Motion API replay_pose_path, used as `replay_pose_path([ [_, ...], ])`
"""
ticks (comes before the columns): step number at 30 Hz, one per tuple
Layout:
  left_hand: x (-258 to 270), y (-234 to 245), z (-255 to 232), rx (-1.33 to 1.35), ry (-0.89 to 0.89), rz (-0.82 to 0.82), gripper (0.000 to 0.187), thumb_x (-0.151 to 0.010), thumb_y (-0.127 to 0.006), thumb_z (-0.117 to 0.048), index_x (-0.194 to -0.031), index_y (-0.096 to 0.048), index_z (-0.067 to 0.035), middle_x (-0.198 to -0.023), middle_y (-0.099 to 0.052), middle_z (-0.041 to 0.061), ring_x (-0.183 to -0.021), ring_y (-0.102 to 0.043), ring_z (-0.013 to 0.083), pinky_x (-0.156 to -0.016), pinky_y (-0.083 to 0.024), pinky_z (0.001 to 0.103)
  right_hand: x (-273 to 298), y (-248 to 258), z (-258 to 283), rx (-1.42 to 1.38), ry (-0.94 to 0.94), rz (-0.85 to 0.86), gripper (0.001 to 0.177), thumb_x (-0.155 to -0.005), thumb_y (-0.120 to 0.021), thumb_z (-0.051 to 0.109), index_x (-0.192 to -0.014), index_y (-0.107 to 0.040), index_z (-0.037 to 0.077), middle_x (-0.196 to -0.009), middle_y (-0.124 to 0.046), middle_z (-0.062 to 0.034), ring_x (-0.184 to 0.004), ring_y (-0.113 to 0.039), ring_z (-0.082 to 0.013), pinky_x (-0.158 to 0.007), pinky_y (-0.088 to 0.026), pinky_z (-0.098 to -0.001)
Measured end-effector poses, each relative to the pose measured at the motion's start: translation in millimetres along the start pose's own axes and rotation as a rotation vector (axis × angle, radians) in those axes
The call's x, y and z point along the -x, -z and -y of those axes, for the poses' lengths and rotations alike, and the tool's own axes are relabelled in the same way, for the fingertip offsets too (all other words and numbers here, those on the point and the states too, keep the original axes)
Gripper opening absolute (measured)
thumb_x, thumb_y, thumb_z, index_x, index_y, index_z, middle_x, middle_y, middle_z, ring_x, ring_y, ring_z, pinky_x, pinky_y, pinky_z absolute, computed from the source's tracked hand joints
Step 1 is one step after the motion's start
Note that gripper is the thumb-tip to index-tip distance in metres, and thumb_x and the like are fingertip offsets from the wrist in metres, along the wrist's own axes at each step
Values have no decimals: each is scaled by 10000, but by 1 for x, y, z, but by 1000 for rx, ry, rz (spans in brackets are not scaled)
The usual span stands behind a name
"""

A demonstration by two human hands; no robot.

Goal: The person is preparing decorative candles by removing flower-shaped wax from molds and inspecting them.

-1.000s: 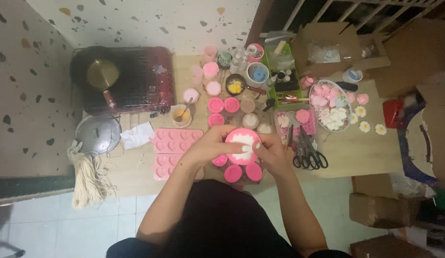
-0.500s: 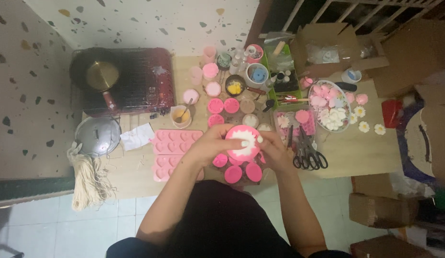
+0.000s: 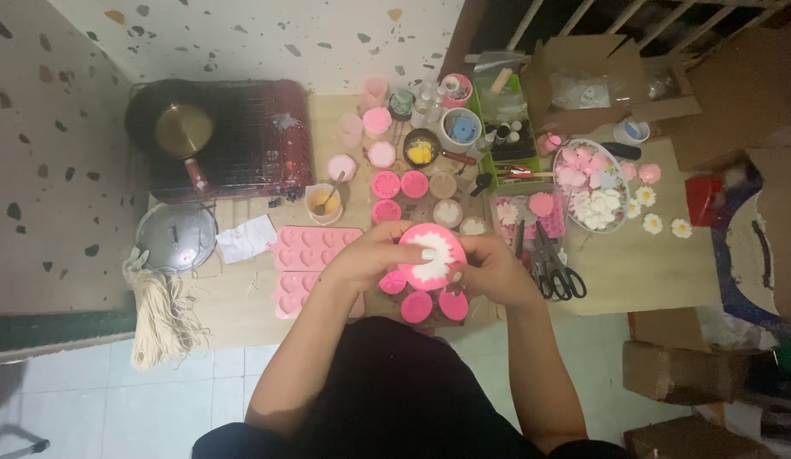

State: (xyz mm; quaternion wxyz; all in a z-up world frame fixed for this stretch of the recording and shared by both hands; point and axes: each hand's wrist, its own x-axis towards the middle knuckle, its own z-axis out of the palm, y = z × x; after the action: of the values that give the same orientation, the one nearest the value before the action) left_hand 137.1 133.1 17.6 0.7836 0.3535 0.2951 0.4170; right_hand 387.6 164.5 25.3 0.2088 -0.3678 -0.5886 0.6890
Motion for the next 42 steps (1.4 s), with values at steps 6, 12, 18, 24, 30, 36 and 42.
replay_pose_path([
  [6, 5, -14, -5, -112, -100, -128, 403, -896, -762, -189, -1238, -707, 16, -1102, -741, 70, -995, -681, 126, -901, -557, 283, -12, 0, -21, 10, 159, -130, 347, -928, -745, 226, -1186, -706, -3, -926, -750, -8, -770, -705, -88, -679, -601, -264],
  [12, 0, -16, 1, -154, -103, -268, 385, -897, -753, -221, -1209, -684, -6, -1060, -722, 53, -919, -691, 117, -780, -582, 303, -11, -10, -10, 191, 89, -266, 227, -915, -768, 166, -991, -783, -47, -769, -753, -86, -653, -660, -117, -587, -516, -280],
  [18, 1, -9, 3, -51, -50, -56, 408, -960, -733, -233, -1254, -686, 46, -1101, -741, 89, -970, -700, 131, -872, -566, 299, -3, -1, -20, -105, 164, -72, 253, -934, -741, 192, -989, -762, -54, -792, -742, -97, -648, -698, -147, -591, -566, -287],
  [24, -6, -7, 15, 217, 32, -63, 411, -907, -729, -204, -1265, -648, -21, -1145, -727, 46, -1012, -716, 119, -915, -577, 302, -3, -3, -26, -315, 255, -35, 292, -916, -699, 203, -1048, -749, -52, -898, -758, -90, -757, -720, -142, -681, -593, -291],
  [30, 4, -23, 3, -47, -105, -215, 355, -939, -729, -197, -1222, -674, 10, -1070, -715, 56, -920, -712, 107, -766, -614, 293, -3, -8, -22, 72, 198, -219, 281, -931, -731, 158, -1104, -736, -63, -864, -721, -67, -725, -657, -105, -645, -541, -265],
  [36, 6, -23, -9, 23, -27, -156, 338, -927, -710, -218, -1199, -712, -18, -1020, -748, 28, -877, -712, 88, -761, -601, 264, 7, -9, -8, -23, 195, -95, 289, -967, -677, 208, -1138, -729, -20, -853, -744, -43, -703, -689, -98, -635, -587, -263],
  [42, 3, -19, -5, -13, -91, -212, 300, -930, -727, -198, -1150, -735, 7, -965, -747, 46, -829, -697, 100, -716, -563, 258, 4, -10, -36, -36, 174, -132, 274, -1018, -674, 203, -1154, -720, -30, -830, -714, -50, -714, -648, -96, -650, -534, -252],
])
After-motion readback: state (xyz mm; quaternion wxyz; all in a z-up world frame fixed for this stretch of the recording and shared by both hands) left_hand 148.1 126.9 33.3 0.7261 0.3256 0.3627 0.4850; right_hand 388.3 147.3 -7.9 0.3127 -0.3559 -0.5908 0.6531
